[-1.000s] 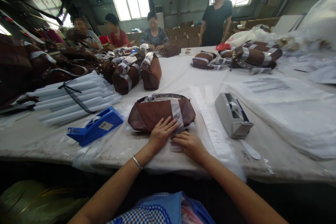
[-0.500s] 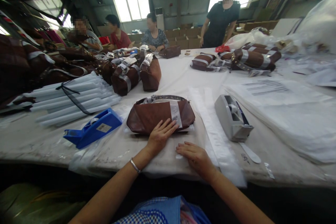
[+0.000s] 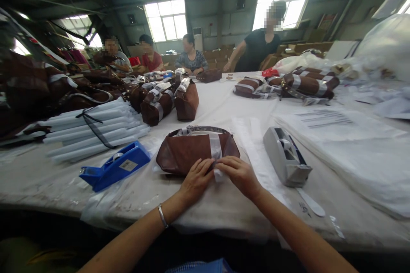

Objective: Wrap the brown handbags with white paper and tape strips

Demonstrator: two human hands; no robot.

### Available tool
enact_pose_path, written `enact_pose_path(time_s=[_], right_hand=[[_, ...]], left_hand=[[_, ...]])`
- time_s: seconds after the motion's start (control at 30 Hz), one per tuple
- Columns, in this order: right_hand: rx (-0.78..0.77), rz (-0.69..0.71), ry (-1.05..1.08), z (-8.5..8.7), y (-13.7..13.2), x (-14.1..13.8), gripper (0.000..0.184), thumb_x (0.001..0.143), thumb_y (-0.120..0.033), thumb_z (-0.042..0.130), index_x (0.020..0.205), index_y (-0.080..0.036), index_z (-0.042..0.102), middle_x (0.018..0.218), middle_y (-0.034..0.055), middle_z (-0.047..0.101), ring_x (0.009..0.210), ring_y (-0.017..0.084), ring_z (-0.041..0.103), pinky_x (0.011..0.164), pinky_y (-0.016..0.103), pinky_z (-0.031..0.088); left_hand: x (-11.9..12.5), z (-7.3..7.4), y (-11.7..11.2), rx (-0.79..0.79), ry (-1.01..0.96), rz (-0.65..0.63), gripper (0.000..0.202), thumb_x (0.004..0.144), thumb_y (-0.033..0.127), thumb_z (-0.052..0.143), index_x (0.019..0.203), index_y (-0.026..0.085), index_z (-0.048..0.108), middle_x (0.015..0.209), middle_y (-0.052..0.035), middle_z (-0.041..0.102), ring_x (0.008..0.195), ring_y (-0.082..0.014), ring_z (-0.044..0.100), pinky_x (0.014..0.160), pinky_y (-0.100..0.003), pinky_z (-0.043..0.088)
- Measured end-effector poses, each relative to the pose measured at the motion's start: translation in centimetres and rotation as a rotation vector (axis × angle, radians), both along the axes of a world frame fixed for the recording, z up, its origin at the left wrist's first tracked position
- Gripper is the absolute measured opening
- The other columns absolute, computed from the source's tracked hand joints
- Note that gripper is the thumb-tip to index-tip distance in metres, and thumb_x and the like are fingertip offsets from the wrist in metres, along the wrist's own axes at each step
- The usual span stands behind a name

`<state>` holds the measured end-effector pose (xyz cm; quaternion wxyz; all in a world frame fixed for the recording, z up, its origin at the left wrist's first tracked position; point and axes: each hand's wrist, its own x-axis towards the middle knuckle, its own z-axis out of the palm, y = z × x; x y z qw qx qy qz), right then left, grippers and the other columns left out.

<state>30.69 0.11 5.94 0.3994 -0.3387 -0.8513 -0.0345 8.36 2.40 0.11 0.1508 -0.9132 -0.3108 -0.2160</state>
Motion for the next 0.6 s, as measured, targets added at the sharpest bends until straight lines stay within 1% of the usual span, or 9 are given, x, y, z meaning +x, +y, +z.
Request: enact_pose_path(time_s=[0.1, 0.2, 0.3, 0.47, 0.6], right_hand=[[-0.060, -0.015, 0.021, -0.5, 2.4, 0.0, 0.035, 0.096, -0.014, 0.048, 0.117, -0.027, 0.072, 0.109, 0.0068, 0.074, 0.098, 0.020, 0.070, 0.085, 0.031, 0.060], [-0.138, -0.016, 0.000, -1.3, 4.0, 0.1, 0.042, 0.092, -0.007, 0.044, 0.117, -0.024, 0.072, 0.110, 0.0067, 0.074, 0.093, 0.019, 0.072, 0.081, 0.028, 0.060], [-0.210, -0.043, -0.023, -1.8, 4.9, 0.1, 0.046, 0.088, -0.004, 0.042, 0.116, -0.024, 0.072, 0.108, 0.0055, 0.074, 0.092, 0.018, 0.072, 0.082, 0.028, 0.059], [-0.265, -0.100, 0.034, -2.1, 5.7, 0.0, 0.039, 0.085, -0.006, 0.049, 0.108, -0.024, 0.074, 0.104, 0.0048, 0.072, 0.093, 0.018, 0.070, 0.083, 0.028, 0.057], [-0.343, -0.141, 0.023, -2.1, 6.3, 0.1, 0.027, 0.089, -0.013, 0.056, 0.104, -0.027, 0.074, 0.100, 0.0023, 0.072, 0.089, 0.017, 0.069, 0.082, 0.027, 0.055]], left_hand=[[0.2, -0.7, 0.3, 0.020, -0.078, -0.033, 0.035, 0.101, 0.020, 0.048, 0.134, 0.020, 0.056, 0.137, -0.0083, 0.060, 0.127, -0.0201, 0.054, 0.117, -0.044, 0.036], [0.1, -1.3, 0.7, 0.034, -0.130, -0.081, 0.030, 0.100, 0.021, 0.051, 0.129, 0.020, 0.060, 0.130, -0.0079, 0.064, 0.121, -0.0191, 0.058, 0.114, -0.043, 0.041], [0.0, -1.6, 0.9, 0.056, -0.206, -0.118, 0.028, 0.101, 0.019, 0.050, 0.126, 0.019, 0.062, 0.125, -0.0071, 0.067, 0.116, -0.0178, 0.061, 0.111, -0.041, 0.045], [-0.2, -1.3, 0.8, 0.076, -0.262, -0.143, 0.031, 0.102, 0.012, 0.041, 0.125, 0.015, 0.061, 0.123, -0.0069, 0.069, 0.114, -0.0157, 0.063, 0.108, -0.036, 0.049], [-0.1, -1.0, 0.7, 0.079, -0.260, -0.152, 0.026, 0.101, 0.012, 0.042, 0.112, 0.015, 0.065, 0.119, -0.0065, 0.070, 0.110, -0.0156, 0.064, 0.106, -0.035, 0.051]])
